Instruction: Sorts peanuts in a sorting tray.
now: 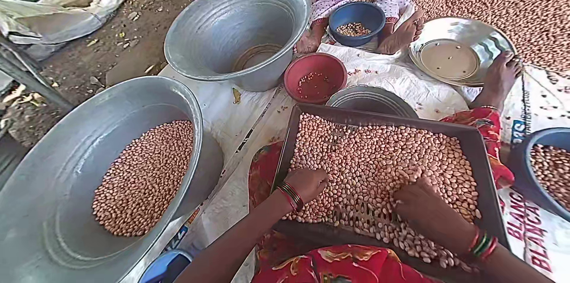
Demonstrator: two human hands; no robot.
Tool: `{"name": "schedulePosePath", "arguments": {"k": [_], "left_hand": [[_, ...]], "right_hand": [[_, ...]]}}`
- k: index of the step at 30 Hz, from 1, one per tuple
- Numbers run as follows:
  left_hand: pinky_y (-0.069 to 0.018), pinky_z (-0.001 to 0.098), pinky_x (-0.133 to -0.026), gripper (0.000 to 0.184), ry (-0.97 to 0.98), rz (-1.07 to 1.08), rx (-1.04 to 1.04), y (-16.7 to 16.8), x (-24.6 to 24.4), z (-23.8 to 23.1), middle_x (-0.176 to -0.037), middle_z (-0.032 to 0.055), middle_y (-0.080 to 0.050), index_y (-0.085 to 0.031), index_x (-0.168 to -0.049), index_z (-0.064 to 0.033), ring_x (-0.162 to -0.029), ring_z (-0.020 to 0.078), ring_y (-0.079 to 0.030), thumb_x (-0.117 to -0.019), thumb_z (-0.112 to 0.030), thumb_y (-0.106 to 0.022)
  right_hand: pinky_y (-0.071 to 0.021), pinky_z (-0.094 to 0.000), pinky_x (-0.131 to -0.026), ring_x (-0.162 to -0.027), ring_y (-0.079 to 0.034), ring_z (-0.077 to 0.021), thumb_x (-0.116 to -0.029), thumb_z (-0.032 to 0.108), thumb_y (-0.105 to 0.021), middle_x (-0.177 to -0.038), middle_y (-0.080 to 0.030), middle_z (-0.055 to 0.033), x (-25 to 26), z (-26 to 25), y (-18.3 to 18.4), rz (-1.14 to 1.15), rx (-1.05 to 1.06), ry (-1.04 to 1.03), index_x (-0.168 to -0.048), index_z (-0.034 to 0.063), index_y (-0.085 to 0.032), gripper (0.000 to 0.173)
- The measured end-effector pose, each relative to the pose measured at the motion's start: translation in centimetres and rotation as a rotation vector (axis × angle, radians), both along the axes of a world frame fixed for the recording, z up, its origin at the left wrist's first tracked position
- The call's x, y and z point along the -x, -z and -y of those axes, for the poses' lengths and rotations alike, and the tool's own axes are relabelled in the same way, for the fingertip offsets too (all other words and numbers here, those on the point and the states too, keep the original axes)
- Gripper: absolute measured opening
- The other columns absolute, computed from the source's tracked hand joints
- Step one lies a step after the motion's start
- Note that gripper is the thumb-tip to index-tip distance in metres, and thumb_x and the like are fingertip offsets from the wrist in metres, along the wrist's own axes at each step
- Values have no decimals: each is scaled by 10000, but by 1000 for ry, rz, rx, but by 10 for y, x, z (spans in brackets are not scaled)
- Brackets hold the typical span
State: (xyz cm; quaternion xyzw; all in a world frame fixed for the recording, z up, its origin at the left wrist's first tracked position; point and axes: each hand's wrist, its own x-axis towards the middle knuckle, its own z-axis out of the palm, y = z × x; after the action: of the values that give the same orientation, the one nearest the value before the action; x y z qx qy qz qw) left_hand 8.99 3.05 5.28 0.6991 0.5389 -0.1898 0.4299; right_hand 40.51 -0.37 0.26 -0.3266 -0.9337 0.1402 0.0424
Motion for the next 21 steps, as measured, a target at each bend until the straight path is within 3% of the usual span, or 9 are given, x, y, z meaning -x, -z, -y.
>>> {"name": "schedulePosePath", "arguments": {"k": [3,5,9,14,18,21], "left_hand": [[-451,628,-1012,403,63,-73,-9,7,-15,8,-1253,253,-673,-570,-1407,-49,-1210,441,-630,-1124,-238,-353],[-471,633,-979,398,81,-164,-21,9,-24,11,-1259,259,-664,-538,-1422,-47,-1203,452,-631,-1129,-210,-323],[-505,607,-934,369,86,-276,-22,2,-37,19,-1219,276,-662,-482,-1418,3,-1174,466,-641,-1121,-129,-306],[-507,588,-954,415,17,-294,-19,11,-39,26,-1248,265,-659,-494,-1405,-2,-1199,437,-640,-1139,-236,-279],[-509,585,-960,420,-18,-310,-21,16,-41,23,-1256,268,-658,-473,-1425,1,-1196,443,-643,-1137,-240,-283],[-512,582,-951,413,-2,-330,-27,17,-44,20,-1234,261,-670,-453,-1438,-10,-1180,443,-653,-1135,-237,-287]], "right_hand": [[-545,-670,-808,-900,-725,-468,-850,17,-641,-914,-735,-223,-3,-24,3,-121,-256,164,-818,-3,-741,107],[-578,-595,-761,-902,-737,-441,-898,50,-599,-939,-747,-211,12,-29,1,-208,-258,197,-849,-8,-736,157],[-608,-533,-697,-821,-754,-386,-889,56,-624,-892,-751,-188,48,-18,9,-321,-142,89,-886,-2,-749,138],[-587,-413,-551,-665,-733,-277,-868,55,-616,-744,-715,-112,58,0,25,-311,-184,-15,-790,47,-707,121],[-592,-448,-580,-702,-744,-307,-874,47,-626,-776,-731,-134,50,-4,21,-265,-185,63,-822,26,-732,120],[-587,-421,-572,-680,-739,-294,-884,39,-591,-743,-721,-129,53,-13,16,-295,-275,126,-798,23,-717,153]]}}
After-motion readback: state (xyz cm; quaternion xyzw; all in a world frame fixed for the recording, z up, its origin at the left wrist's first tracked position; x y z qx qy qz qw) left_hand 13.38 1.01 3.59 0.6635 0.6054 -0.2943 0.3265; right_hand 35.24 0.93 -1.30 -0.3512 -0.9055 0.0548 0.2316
